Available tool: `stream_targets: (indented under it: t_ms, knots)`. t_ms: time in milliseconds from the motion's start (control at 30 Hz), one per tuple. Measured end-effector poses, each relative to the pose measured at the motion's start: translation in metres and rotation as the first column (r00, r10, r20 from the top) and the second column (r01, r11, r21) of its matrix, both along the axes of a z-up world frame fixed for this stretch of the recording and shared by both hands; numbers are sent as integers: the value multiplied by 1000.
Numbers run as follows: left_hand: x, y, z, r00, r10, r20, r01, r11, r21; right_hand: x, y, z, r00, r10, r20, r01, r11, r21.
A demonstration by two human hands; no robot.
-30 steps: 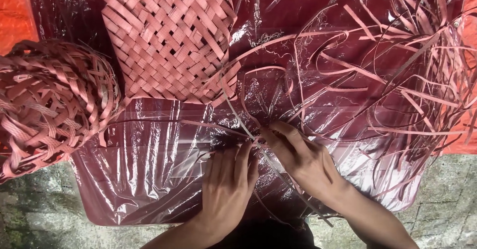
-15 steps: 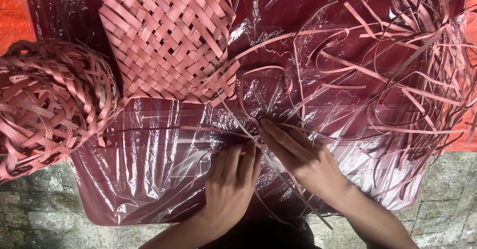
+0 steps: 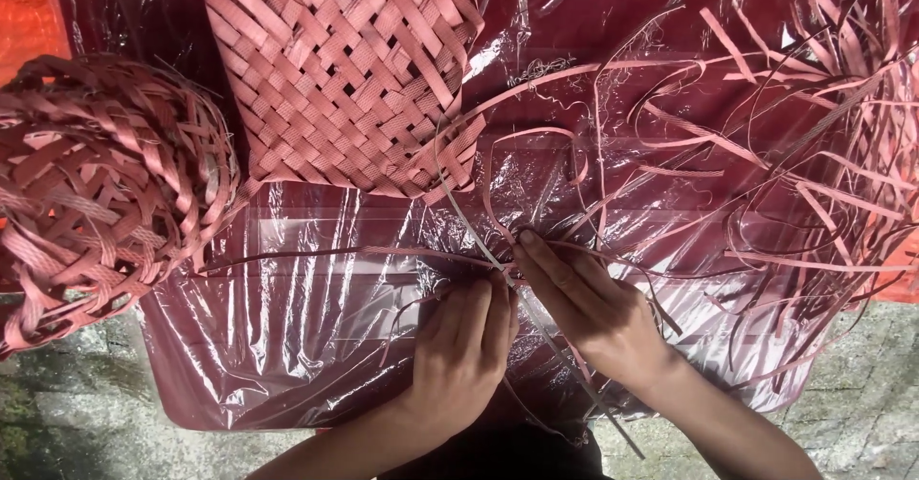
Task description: Manually weaving thin pink plastic strips to create the flat base of a basket
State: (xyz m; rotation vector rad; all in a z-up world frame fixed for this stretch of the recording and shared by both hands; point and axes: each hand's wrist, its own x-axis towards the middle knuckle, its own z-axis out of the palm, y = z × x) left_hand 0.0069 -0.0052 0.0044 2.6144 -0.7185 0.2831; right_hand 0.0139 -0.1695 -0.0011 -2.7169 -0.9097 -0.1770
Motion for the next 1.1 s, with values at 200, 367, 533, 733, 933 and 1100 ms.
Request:
stream_targets:
  t_ms: [200, 367, 533, 733, 933, 1100]
  knots:
    - [5, 1, 1, 999, -9, -34, 7, 998, -62, 2, 3, -1, 1000, -5, 21, 5, 999, 41]
    - [9, 4, 6, 998, -29, -58, 26, 999, -46, 2, 4, -2, 999, -7, 39, 7, 1000, 8]
    - [10, 3, 6, 997, -28, -77, 23, 998, -65, 4, 4, -2, 998, -2, 68, 4, 1000, -19]
    - [1, 4, -1, 997, -21, -81, 17, 998, -56, 2, 5, -8, 995, -8, 98, 8, 1000, 1]
    - [-1, 3, -3, 999, -18, -43, 16, 998, -60, -2, 2, -11, 990, -17, 143, 19, 1000, -12]
    - [-4, 5, -3, 998, -27, -59, 23, 997, -77, -5, 1, -11, 990, -3, 143, 0, 1000, 21]
